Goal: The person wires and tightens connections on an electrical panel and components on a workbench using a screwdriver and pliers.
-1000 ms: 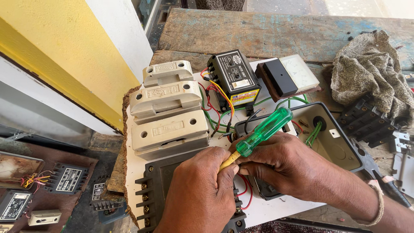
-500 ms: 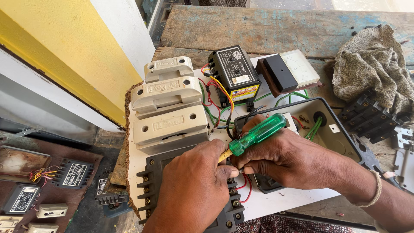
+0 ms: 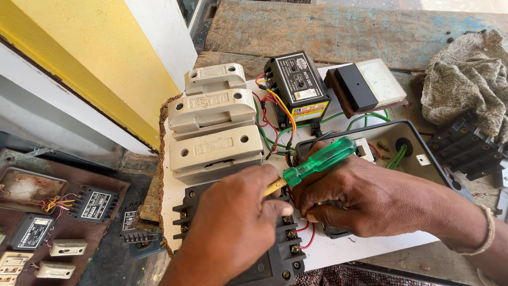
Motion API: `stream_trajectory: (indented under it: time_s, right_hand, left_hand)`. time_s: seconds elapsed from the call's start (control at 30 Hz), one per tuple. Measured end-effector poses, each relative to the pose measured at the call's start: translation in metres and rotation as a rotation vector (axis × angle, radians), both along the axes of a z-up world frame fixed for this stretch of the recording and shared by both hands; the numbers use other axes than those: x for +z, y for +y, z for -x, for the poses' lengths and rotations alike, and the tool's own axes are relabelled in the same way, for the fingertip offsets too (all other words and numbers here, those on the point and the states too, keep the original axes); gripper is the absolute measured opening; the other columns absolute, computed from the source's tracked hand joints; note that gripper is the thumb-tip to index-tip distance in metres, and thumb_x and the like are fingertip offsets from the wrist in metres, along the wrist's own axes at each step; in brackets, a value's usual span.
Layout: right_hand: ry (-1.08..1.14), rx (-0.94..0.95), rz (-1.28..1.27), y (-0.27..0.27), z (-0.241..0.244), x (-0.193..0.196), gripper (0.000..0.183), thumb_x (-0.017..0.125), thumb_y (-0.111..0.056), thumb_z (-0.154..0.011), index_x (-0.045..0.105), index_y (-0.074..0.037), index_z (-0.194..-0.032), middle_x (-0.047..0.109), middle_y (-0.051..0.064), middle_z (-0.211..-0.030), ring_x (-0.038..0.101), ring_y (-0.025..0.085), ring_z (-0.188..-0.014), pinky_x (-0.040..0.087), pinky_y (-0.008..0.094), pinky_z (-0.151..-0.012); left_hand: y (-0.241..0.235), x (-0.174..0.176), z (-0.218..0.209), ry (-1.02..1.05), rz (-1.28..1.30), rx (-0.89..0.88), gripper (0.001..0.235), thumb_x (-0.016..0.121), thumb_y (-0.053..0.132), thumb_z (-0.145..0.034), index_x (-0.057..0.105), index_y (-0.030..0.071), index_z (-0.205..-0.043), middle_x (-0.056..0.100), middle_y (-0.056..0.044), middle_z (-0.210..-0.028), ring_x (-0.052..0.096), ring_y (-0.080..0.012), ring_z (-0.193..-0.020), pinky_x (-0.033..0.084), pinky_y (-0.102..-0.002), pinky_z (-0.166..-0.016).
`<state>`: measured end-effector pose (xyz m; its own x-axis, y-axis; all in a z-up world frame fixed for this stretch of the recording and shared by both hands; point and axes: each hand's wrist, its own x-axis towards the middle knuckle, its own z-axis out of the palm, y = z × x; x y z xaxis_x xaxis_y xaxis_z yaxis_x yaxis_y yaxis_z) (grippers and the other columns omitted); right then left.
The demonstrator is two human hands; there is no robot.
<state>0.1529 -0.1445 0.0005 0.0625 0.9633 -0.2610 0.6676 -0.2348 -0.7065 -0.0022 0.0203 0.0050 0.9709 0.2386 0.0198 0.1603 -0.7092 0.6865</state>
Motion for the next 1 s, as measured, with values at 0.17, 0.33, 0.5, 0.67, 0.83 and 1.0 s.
stream_trajectory:
  time_s: [0.17, 0.33, 0.5, 0.67, 0.83, 1.0]
  right_hand:
    - [-0.017, 0.026, -0.208, -0.003, 0.006, -0.008, 0.013, 0.068, -0.018, -0.091, 0.079, -0.011, -0.092, 0.079, 0.002, -0.099, 0.075, 0.019, -0.09, 0.057, 0.035, -0.081]
    - [-0.209, 0.005, -0.215, -0.003, 0.019, -0.015, 0.015, 0.068, -0.023, -0.093, 0.079, -0.013, -0.098, 0.076, 0.003, -0.102, 0.068, 0.024, -0.1, 0.045, 0.046, -0.093]
    - [-0.273, -0.073, -0.196, -0.003, 0.026, -0.015, 0.022, 0.069, -0.027, -0.092, 0.075, -0.011, -0.106, 0.069, 0.006, -0.11, 0.061, 0.031, -0.105, 0.049, 0.044, -0.085]
    - [-0.188, -0.013, -0.119, 0.004, 0.024, -0.008, 0.018, 0.062, -0.022, -0.098, 0.074, -0.009, -0.102, 0.068, 0.007, -0.112, 0.065, 0.026, -0.104, 0.054, 0.04, -0.085]
    - [-0.16, 0.016, -0.058, 0.011, 0.019, -0.002, 0.02, 0.063, -0.02, -0.095, 0.072, -0.006, -0.106, 0.072, 0.009, -0.105, 0.068, 0.029, -0.103, 0.055, 0.041, -0.083]
    - [-0.231, 0.06, -0.056, 0.012, 0.016, -0.008, 0.024, 0.063, -0.015, -0.084, 0.075, -0.011, -0.105, 0.075, 0.008, -0.103, 0.069, 0.03, -0.102, 0.055, 0.042, -0.082]
  left_hand:
    - [0.003, -0.009, 0.003, 0.125, 0.127, 0.117, 0.014, 0.071, 0.015, -0.086, 0.062, 0.005, -0.089, 0.068, -0.017, -0.082, 0.068, -0.0418, -0.082, 0.05, -0.05, -0.069]
    - [-0.001, -0.016, 0.001, -0.024, 0.054, 0.116, 0.014, 0.073, 0.015, -0.087, 0.061, 0.008, -0.092, 0.067, -0.014, -0.087, 0.067, -0.042, -0.083, 0.05, -0.051, -0.067]
    - [0.0, -0.02, -0.001, -0.166, 0.08, 0.132, 0.015, 0.072, 0.013, -0.087, 0.064, 0.01, -0.099, 0.068, -0.01, -0.093, 0.07, -0.0372, -0.083, 0.052, -0.047, -0.066]
    - [0.007, -0.023, 0.0, -0.218, 0.089, 0.125, 0.014, 0.071, 0.007, -0.083, 0.064, 0.008, -0.095, 0.068, -0.012, -0.088, 0.071, -0.0383, -0.08, 0.054, -0.046, -0.063]
    - [0.009, -0.029, 0.002, -0.194, 0.116, 0.118, 0.015, 0.071, 0.009, -0.084, 0.064, 0.009, -0.097, 0.067, -0.011, -0.087, 0.071, -0.0369, -0.079, 0.053, -0.046, -0.064]
    - [0.011, -0.039, 0.001, -0.181, 0.085, 0.104, 0.016, 0.073, 0.014, -0.086, 0.064, 0.011, -0.099, 0.066, -0.009, -0.087, 0.071, -0.0358, -0.08, 0.051, -0.048, -0.064]
